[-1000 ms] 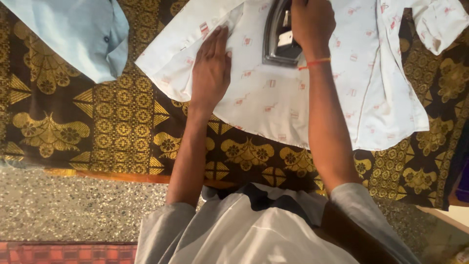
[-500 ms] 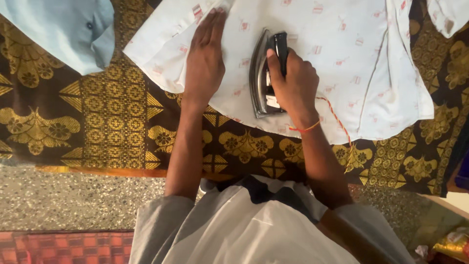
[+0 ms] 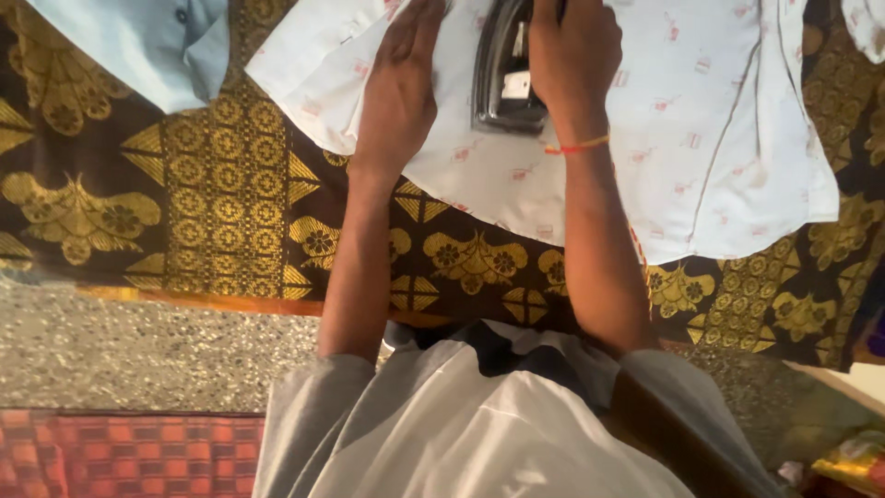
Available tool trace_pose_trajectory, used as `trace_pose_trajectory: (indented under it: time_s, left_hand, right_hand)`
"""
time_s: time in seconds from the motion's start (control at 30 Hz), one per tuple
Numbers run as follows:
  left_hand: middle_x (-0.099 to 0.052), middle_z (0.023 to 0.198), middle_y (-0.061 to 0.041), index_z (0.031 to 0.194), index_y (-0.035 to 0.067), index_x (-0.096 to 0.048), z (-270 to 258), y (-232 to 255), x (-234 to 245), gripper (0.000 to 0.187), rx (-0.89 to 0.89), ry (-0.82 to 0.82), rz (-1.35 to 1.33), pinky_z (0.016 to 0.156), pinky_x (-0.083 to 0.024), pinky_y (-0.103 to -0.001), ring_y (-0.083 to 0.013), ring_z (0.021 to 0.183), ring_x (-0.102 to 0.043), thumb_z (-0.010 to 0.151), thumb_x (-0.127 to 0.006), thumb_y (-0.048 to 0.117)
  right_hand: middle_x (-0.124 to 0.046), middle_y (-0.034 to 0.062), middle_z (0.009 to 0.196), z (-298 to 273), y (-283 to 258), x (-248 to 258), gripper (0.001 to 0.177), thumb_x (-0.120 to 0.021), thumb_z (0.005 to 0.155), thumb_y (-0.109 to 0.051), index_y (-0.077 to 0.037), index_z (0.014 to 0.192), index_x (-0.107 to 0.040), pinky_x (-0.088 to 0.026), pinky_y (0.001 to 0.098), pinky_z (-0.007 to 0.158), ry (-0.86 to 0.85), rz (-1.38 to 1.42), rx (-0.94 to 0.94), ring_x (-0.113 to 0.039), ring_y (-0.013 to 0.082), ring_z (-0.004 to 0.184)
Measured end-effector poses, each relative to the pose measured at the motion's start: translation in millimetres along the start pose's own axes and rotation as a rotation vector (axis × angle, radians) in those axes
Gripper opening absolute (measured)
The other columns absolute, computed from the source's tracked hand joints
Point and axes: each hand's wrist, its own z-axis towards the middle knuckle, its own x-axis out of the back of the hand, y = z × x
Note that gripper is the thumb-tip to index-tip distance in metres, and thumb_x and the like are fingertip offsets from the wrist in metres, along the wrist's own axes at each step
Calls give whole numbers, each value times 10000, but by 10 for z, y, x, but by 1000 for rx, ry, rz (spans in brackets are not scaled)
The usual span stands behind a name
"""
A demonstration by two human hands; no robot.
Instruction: The person irons a white patterned shirt laid out on a patterned ironing board. They smooth the fabric with their hands, then use a steam iron to press the front, sleeves, and collar areas. The shirt remains on the board throughout the clip.
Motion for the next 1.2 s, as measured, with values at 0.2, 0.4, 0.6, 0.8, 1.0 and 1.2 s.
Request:
trace_pose_trajectory:
  time_s: [0.2,0.4,0.6,0.8,1.0,1.2]
  left_hand:
    - [-529,1536,-199,1547,45,-430,22,19,23,724,8,8,-10,1255,-402,-465,-404,1462,-461,864,-503,-182]
    - [-527,1522,-229,1532,32,-441,26,58,58,690,8,-3,-19,1232,-412,-476,-422,1448,-466,873,-507,-163]
    - [-520,1537,-263,1528,-30,-448,22,-43,-30,578,-14,-8,23,1255,-429,-460,-416,1465,-483,963,-492,-143]
    - [-452,1601,-260,1594,-69,-391,23,-132,-167,624,-70,-118,263,1269,-354,-526,-399,1548,-388,979,-381,-169]
    - [-299,1708,-147,1626,2,-337,24,350,-234,571,-261,-148,325,1359,-319,-508,-327,1607,-273,1067,-433,-65]
    - [-295,1726,-146,1658,15,-297,-195,1013,-629,491,-972,-125,1232,1335,-269,-428,-297,1601,-268,1174,-381,14]
  right_hand:
    - [-668,92,657,-445,-364,274,438,-450,1106,-436,-102,899,-647,-539,438,551,-316,67,-174,-706,292,561]
    - [-689,-5,644,-652,-495,494,326,-666,1033,-403,-94,931,-692,-533,356,546,-241,115,205,-693,187,539]
    - [-635,49,578,-764,-483,777,330,-651,1038,-408,-89,975,-711,-497,356,506,-385,-4,44,-659,219,487]
    - [-569,-7,538,-1182,-114,1338,370,-590,1050,-429,-79,1067,-709,-466,331,427,-359,71,-120,-604,120,437]
    - [-622,-28,705,-1866,722,1910,442,-538,1093,-474,-58,1106,-688,-507,259,431,-125,156,-248,-584,93,483]
    - [-652,6,726,-2466,1864,2593,425,-620,1135,-446,-36,1101,-727,-493,258,487,87,-260,-431,-608,89,524]
